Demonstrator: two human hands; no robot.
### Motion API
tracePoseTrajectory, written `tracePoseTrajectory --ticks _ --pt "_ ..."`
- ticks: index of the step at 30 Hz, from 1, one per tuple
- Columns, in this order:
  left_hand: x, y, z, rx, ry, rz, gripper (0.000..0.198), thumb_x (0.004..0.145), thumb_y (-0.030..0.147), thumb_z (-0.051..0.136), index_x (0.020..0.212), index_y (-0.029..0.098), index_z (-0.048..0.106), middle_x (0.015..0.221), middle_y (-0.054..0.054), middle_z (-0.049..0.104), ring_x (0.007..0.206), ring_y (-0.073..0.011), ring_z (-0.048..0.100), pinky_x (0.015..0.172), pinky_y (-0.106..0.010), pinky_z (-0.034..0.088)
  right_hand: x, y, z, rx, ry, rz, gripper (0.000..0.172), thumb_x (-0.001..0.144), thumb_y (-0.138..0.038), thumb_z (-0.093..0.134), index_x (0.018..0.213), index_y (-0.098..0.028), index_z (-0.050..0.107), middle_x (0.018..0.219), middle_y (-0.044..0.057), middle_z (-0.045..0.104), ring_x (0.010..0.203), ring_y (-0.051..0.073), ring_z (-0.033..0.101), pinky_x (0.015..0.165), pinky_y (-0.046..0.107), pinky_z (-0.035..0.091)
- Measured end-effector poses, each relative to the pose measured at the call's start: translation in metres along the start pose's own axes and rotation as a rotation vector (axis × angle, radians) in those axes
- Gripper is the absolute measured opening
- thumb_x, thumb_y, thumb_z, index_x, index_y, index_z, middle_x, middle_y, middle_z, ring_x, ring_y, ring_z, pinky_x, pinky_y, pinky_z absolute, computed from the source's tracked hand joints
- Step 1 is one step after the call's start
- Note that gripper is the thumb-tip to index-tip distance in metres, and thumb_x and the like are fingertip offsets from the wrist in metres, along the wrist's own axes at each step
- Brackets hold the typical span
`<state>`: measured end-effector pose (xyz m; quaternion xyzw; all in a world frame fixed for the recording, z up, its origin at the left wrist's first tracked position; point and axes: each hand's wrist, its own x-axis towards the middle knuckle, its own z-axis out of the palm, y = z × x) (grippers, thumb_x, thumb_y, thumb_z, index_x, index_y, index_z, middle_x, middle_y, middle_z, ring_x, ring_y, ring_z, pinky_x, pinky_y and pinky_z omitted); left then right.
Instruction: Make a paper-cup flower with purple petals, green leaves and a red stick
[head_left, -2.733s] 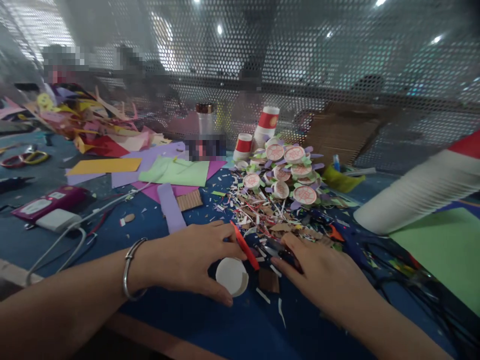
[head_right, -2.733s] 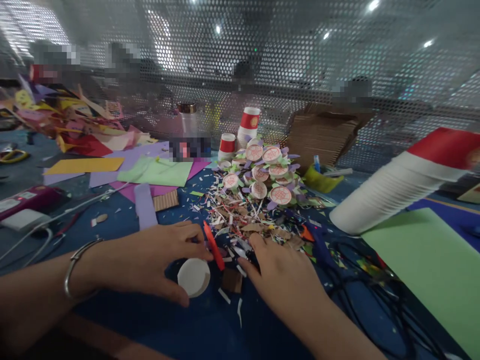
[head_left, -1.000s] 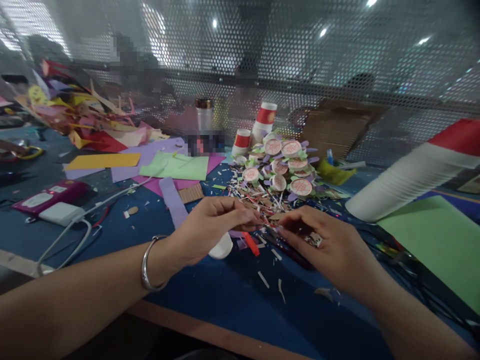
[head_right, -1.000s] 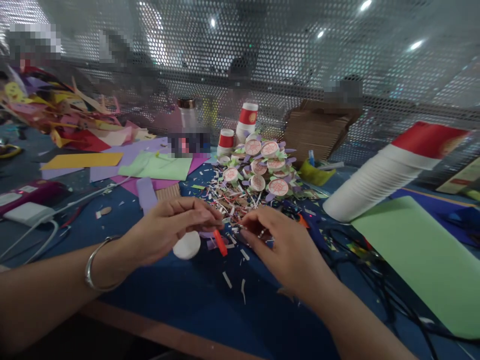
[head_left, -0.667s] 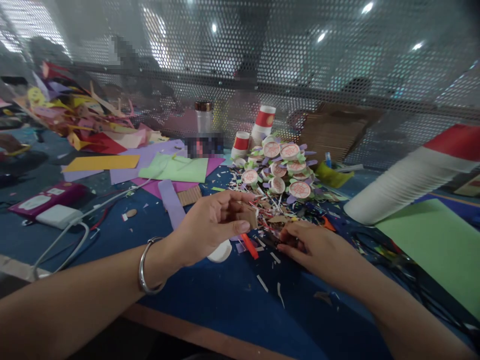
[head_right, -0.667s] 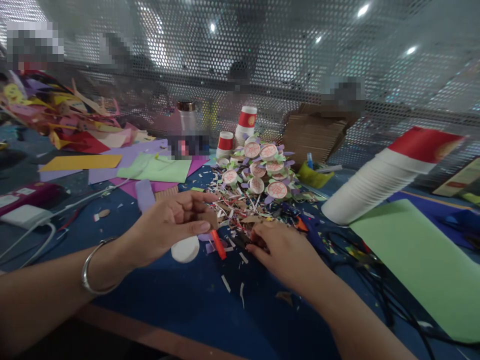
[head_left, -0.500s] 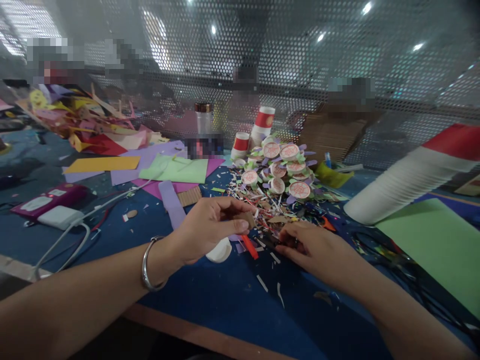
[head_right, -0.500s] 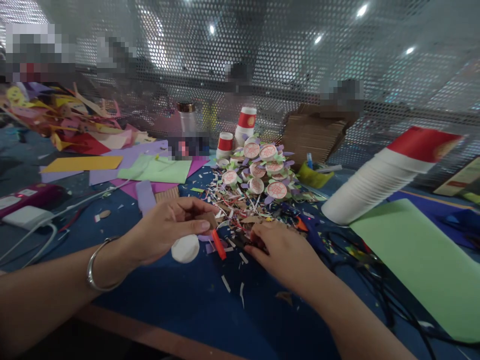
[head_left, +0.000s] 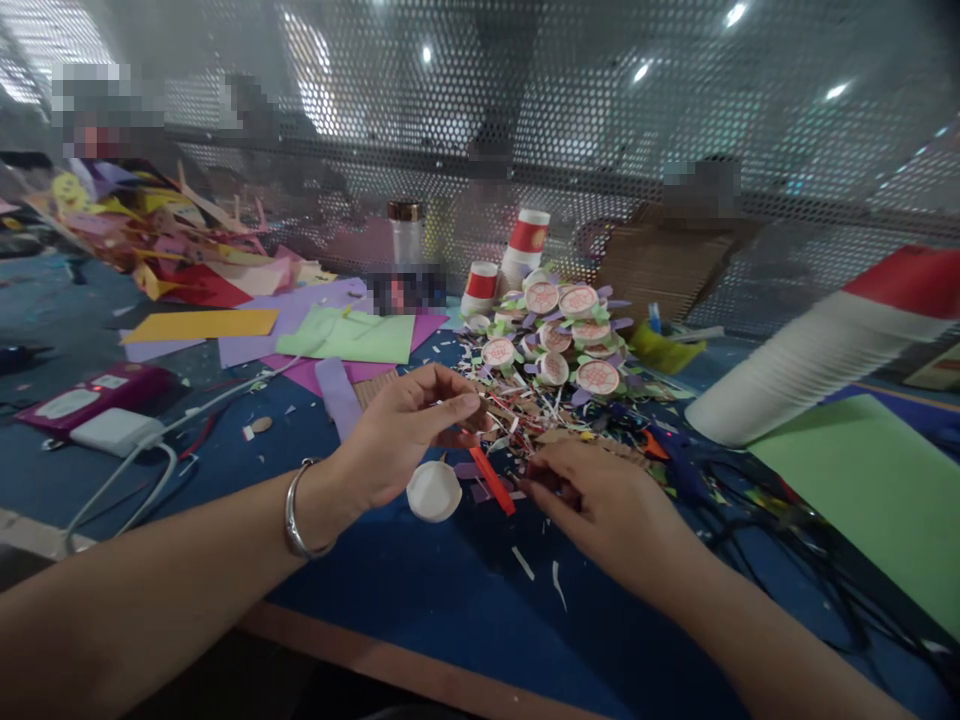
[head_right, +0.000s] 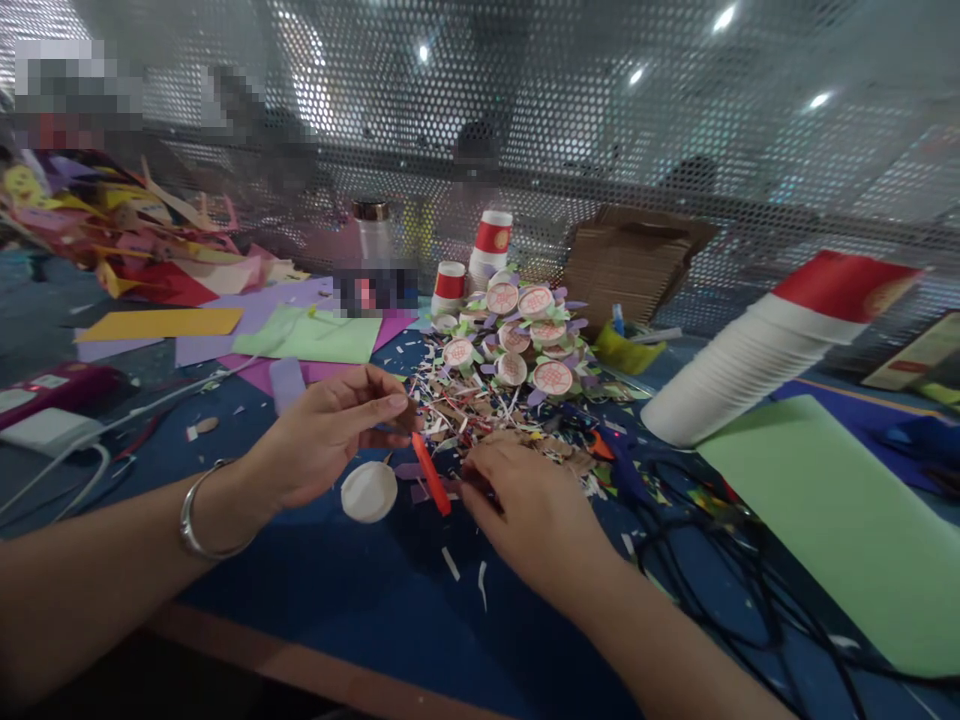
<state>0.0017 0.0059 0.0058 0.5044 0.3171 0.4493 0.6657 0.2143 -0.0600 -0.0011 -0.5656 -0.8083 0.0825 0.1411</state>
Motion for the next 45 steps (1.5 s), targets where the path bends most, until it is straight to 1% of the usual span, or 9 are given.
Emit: tracePoseTrajectory --ticks 6,8,12,14,18,22,29,37,45 --pt "0.002 0.011 -0.009 0.293 -0.027 0.123 0.01 0.086 0.023 0.069 0.086 0.016 0.061 0.074 0.002 0.067 0.069 -0.0101 0.065 0.059 -0.019 0.05 0.002 -0.008 0.011 0.023 -0.01 -0.049 0.01 0.092 -0.018 0.055 0.083 -0.02 0.062 0.079 0.004 0.066 0.072 0.019 0.059 0.063 0.029 0.041" --pt "0.002 0.018 -0.016 0.524 -0.172 0.102 0.011 0.083 0.022 0.072 0.083 0.015 0.064 0.073 0.001 0.068 0.066 -0.0093 0.063 0.06 -0.019 0.048 0.003 -0.008 0.012 0.03 -0.012 -0.064 0.011 0.092 -0.018 0.055 0.083 -0.02 0.061 0.079 0.004 0.065 0.071 0.018 0.058 0.063 0.028 0.04" --pt "-0.001 0.034 -0.025 0.751 -0.503 -0.105 0.013 0.086 0.029 0.07 0.089 0.016 0.069 0.073 -0.002 0.073 0.067 -0.0144 0.068 0.061 -0.023 0.049 0.002 -0.009 0.012 0.044 -0.019 -0.107 0.013 0.095 -0.021 0.052 0.086 -0.02 0.062 0.081 0.004 0.065 0.072 0.017 0.058 0.065 0.028 0.041" --pt "-0.002 0.038 -0.026 0.898 -0.584 -0.127 0.013 0.087 0.028 0.068 0.089 0.016 0.072 0.076 -0.003 0.074 0.069 -0.0152 0.068 0.061 -0.023 0.048 0.002 -0.009 0.011 0.044 -0.023 -0.122 0.013 0.095 -0.021 0.052 0.087 -0.02 0.062 0.081 0.004 0.065 0.072 0.017 0.057 0.064 0.028 0.041" --pt "-0.002 0.042 -0.027 1.241 -0.529 0.025 0.015 0.087 0.022 0.064 0.094 0.017 0.077 0.091 -0.004 0.076 0.083 -0.0181 0.067 0.072 -0.027 0.045 0.002 -0.009 0.01 0.043 -0.04 -0.137 0.009 0.092 -0.018 0.055 0.087 -0.019 0.062 0.079 0.003 0.063 0.069 0.017 0.056 0.062 0.028 0.04" --pt "-0.001 0.047 -0.032 1.342 -0.441 0.103 0.023 0.092 0.023 0.055 0.097 0.02 0.077 0.092 -0.002 0.075 0.084 -0.0171 0.066 0.071 -0.026 0.042 0.003 -0.007 0.011 0.049 -0.05 -0.142 0.011 0.094 -0.019 0.053 0.087 -0.019 0.063 0.08 0.003 0.064 0.069 0.017 0.057 0.062 0.028 0.04" --pt "-0.006 0.048 -0.034 1.523 -0.535 0.093 0.019 0.081 0.039 0.071 0.088 0.022 0.072 0.083 0.0 0.067 0.074 -0.0162 0.058 0.062 -0.027 0.033 0.002 -0.003 0.013 0.052 -0.071 -0.136 0.012 0.095 -0.022 0.053 0.09 -0.018 0.064 0.084 0.005 0.065 0.074 0.019 0.059 0.065 0.03 0.043" --pt "-0.014 0.043 -0.033 1.459 -0.597 0.222 0.014 0.08 0.022 0.065 0.094 0.021 0.065 0.093 -0.001 0.061 0.079 -0.0174 0.056 0.065 -0.028 0.032 0.002 -0.002 0.013 0.054 -0.058 -0.134 0.012 0.095 -0.02 0.053 0.092 -0.018 0.064 0.085 0.005 0.066 0.075 0.019 0.061 0.065 0.029 0.045" --pt "-0.015 0.042 -0.028 1.424 -0.636 0.122 0.006 0.079 0.016 0.064 0.084 0.019 0.062 0.09 -0.003 0.06 0.081 -0.0188 0.057 0.069 -0.029 0.036 0.002 -0.004 0.011 0.046 -0.069 -0.134 0.013 0.095 -0.02 0.052 0.091 -0.018 0.064 0.083 0.005 0.066 0.072 0.018 0.06 0.063 0.029 0.044"
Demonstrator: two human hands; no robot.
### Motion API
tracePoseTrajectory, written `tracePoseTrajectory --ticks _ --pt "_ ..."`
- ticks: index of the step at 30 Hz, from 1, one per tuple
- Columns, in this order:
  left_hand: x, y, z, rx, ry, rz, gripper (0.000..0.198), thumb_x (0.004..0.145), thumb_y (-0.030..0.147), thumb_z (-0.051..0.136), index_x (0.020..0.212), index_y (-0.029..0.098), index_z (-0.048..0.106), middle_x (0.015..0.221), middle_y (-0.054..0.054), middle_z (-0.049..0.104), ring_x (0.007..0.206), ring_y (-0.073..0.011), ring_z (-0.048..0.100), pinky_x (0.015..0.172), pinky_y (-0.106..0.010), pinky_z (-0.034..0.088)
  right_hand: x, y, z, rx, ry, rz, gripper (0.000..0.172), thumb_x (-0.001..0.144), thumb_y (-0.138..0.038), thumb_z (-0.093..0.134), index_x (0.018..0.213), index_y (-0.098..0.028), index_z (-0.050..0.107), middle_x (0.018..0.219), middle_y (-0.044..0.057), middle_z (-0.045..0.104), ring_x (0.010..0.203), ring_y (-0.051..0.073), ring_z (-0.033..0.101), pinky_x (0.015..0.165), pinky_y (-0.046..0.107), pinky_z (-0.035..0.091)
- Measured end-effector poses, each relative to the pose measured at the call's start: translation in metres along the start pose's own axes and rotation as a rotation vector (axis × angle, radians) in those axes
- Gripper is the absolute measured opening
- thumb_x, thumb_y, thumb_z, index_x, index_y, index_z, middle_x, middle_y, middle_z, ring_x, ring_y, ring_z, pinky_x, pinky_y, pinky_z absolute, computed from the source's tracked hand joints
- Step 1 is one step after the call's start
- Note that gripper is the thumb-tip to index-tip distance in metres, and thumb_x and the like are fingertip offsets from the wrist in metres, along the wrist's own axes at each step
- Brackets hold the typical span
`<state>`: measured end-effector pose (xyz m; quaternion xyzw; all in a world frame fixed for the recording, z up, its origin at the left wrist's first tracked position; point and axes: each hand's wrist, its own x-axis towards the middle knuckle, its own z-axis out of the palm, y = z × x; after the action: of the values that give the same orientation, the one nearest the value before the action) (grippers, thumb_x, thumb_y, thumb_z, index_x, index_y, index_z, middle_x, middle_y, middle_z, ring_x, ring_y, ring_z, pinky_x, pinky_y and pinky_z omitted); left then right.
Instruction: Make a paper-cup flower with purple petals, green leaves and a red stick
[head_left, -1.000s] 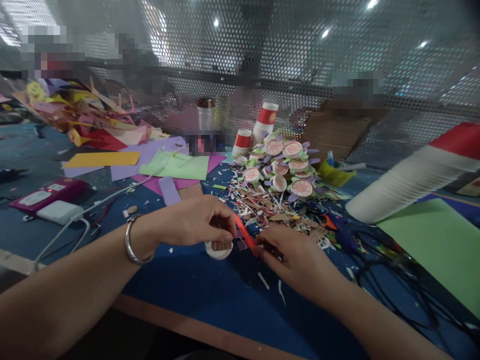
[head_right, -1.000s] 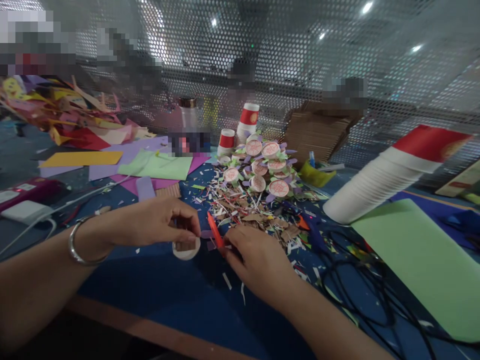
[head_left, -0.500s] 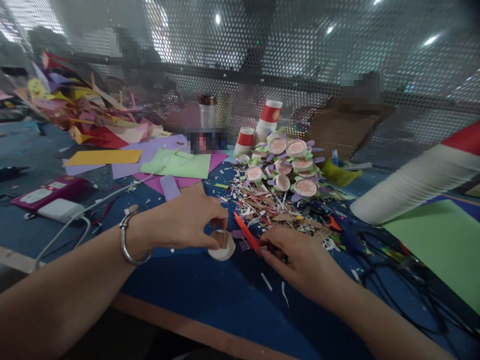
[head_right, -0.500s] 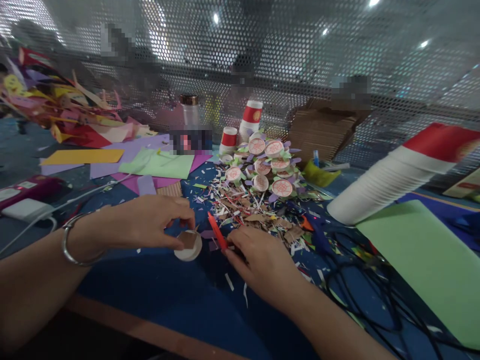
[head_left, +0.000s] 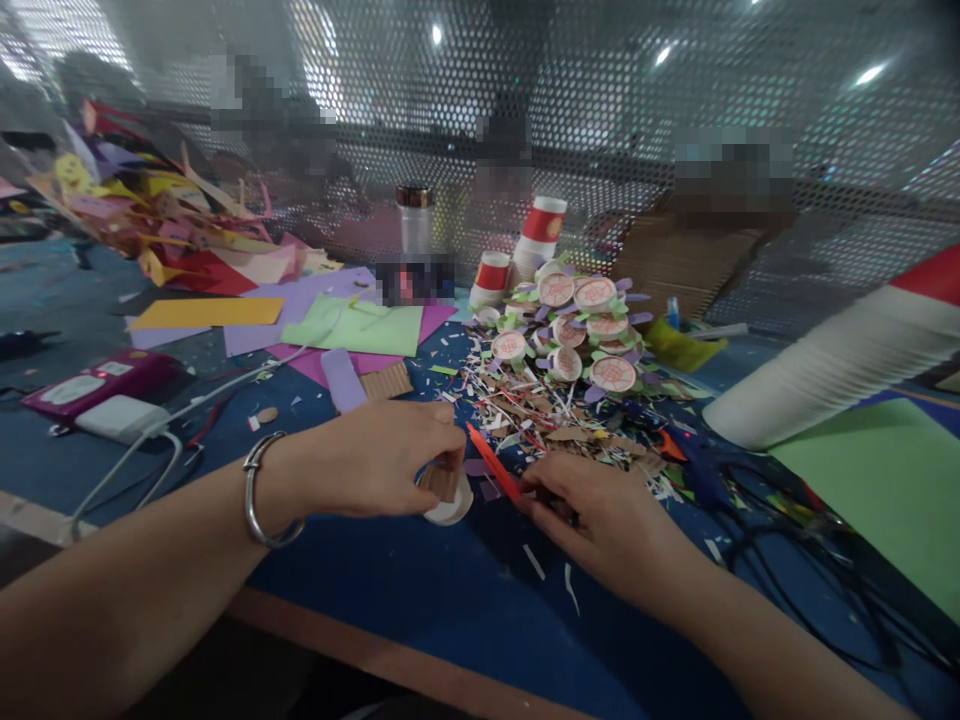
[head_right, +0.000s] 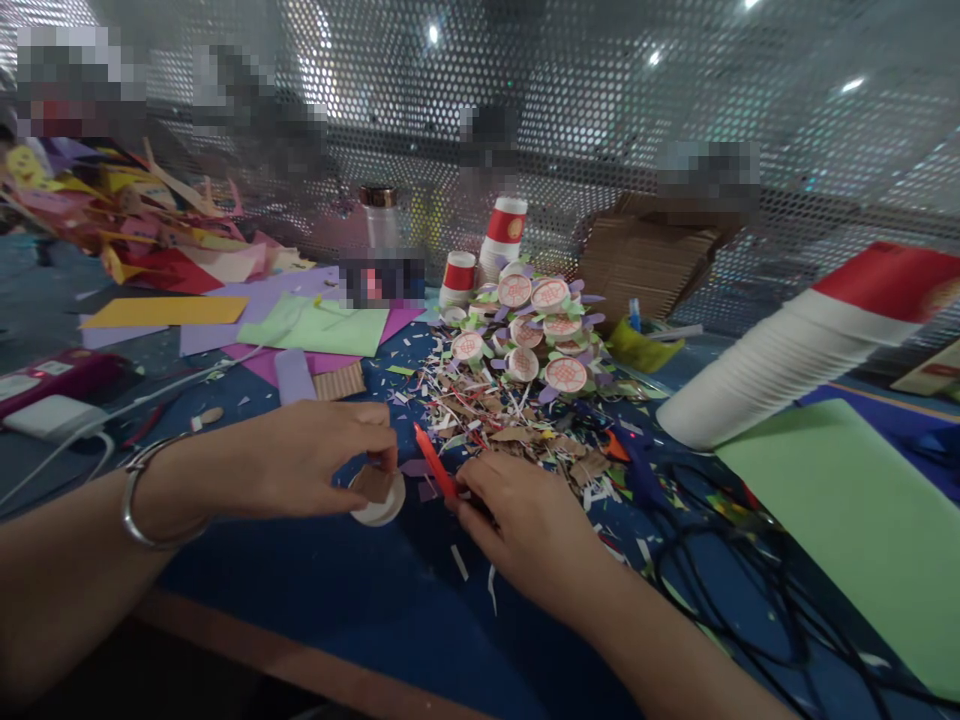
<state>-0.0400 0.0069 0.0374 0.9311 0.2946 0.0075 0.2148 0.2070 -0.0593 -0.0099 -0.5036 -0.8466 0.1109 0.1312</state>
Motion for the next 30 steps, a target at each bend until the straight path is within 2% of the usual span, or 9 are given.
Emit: tracePoseTrajectory --ticks 3,8,11,14,17,20,23,27,30 --pt "0.002 -0.001 0.0 -0.007 0.013 0.028 0.006 0.079 0.016 0.062 0.083 0.019 0.063 0.09 -0.002 0.06 0.081 -0.0181 0.057 0.07 -0.029 0.037 0.0 0.0 0.0 -0.001 -0.002 0.0 0.013 0.095 -0.02 0.052 0.091 -0.018 0.064 0.082 0.004 0.066 0.072 0.018 0.06 0.063 0.029 0.043" --pt "0.004 0.0 -0.001 -0.09 0.147 0.096 0.011 0.079 0.014 0.062 0.088 0.019 0.063 0.091 -0.002 0.063 0.083 -0.0169 0.058 0.073 -0.028 0.041 0.0 0.0 0.001 -0.011 0.008 0.009 0.012 0.094 -0.023 0.055 0.086 -0.019 0.063 0.08 0.004 0.066 0.069 0.017 0.059 0.061 0.028 0.041" --pt "0.008 0.0 0.001 -0.266 0.165 0.105 0.022 0.078 0.009 0.061 0.097 0.02 0.065 0.091 -0.001 0.067 0.08 -0.0146 0.06 0.07 -0.025 0.044 -0.001 0.0 -0.001 -0.015 0.032 0.04 0.011 0.093 -0.023 0.056 0.086 -0.019 0.063 0.078 0.003 0.066 0.066 0.017 0.058 0.059 0.027 0.04" --pt "0.014 0.001 0.009 -0.54 0.144 0.112 0.017 0.085 0.014 0.062 0.101 0.019 0.066 0.091 -0.001 0.069 0.078 -0.0133 0.062 0.07 -0.025 0.047 -0.003 0.006 -0.009 -0.014 0.079 0.085 0.016 0.096 -0.028 0.052 0.088 -0.02 0.064 0.08 0.004 0.068 0.069 0.017 0.061 0.06 0.027 0.041" --pt "0.021 0.001 0.018 -0.847 0.15 0.073 0.015 0.088 0.021 0.065 0.102 0.018 0.062 0.088 -0.002 0.069 0.078 -0.0133 0.064 0.073 -0.027 0.05 -0.005 0.023 -0.024 -0.007 0.158 0.195 0.024 0.098 -0.038 0.049 0.094 -0.022 0.067 0.086 0.005 0.071 0.072 0.018 0.064 0.063 0.028 0.044" --pt "0.025 0.0 0.022 -0.973 0.314 -0.006 0.026 0.082 0.02 0.072 0.106 0.018 0.06 0.085 0.0 0.066 0.08 -0.0128 0.063 0.074 -0.027 0.05 -0.011 0.051 -0.04 -0.141 0.205 0.457 0.024 0.093 -0.046 0.055 0.089 -0.025 0.066 0.079 0.002 0.07 0.066 0.018 0.062 0.062 0.029 0.042" --pt "0.027 -0.001 0.02 -1.058 0.472 -0.078 0.017 0.081 0.019 0.074 0.094 0.015 0.062 0.083 0.001 0.065 0.077 -0.0095 0.061 0.072 -0.023 0.049 -0.019 0.08 -0.053 -0.237 0.222 0.619 0.022 0.088 -0.042 0.06 0.079 -0.023 0.065 0.07 0.004 0.067 0.061 0.022 0.059 0.059 0.032 0.036" --pt "0.028 -0.001 0.015 -1.126 0.632 -0.121 0.01 0.085 0.021 0.07 0.089 0.015 0.063 0.083 0.001 0.062 0.076 -0.0082 0.058 0.068 -0.021 0.049 -0.031 0.106 -0.064 -0.234 0.166 0.72 0.02 0.083 -0.037 0.065 0.073 -0.02 0.065 0.07 0.009 0.069 0.061 0.023 0.06 0.059 0.034 0.037" --pt "0.028 0.0 0.014 -1.223 0.619 -0.152 0.009 0.089 0.023 0.066 0.092 0.017 0.061 0.084 0.001 0.061 0.08 -0.0127 0.063 0.066 -0.025 0.053 -0.037 0.112 -0.07 -0.179 0.118 0.756 0.019 0.083 -0.034 0.067 0.07 -0.02 0.066 0.068 0.01 0.07 0.059 0.023 0.061 0.059 0.035 0.039"
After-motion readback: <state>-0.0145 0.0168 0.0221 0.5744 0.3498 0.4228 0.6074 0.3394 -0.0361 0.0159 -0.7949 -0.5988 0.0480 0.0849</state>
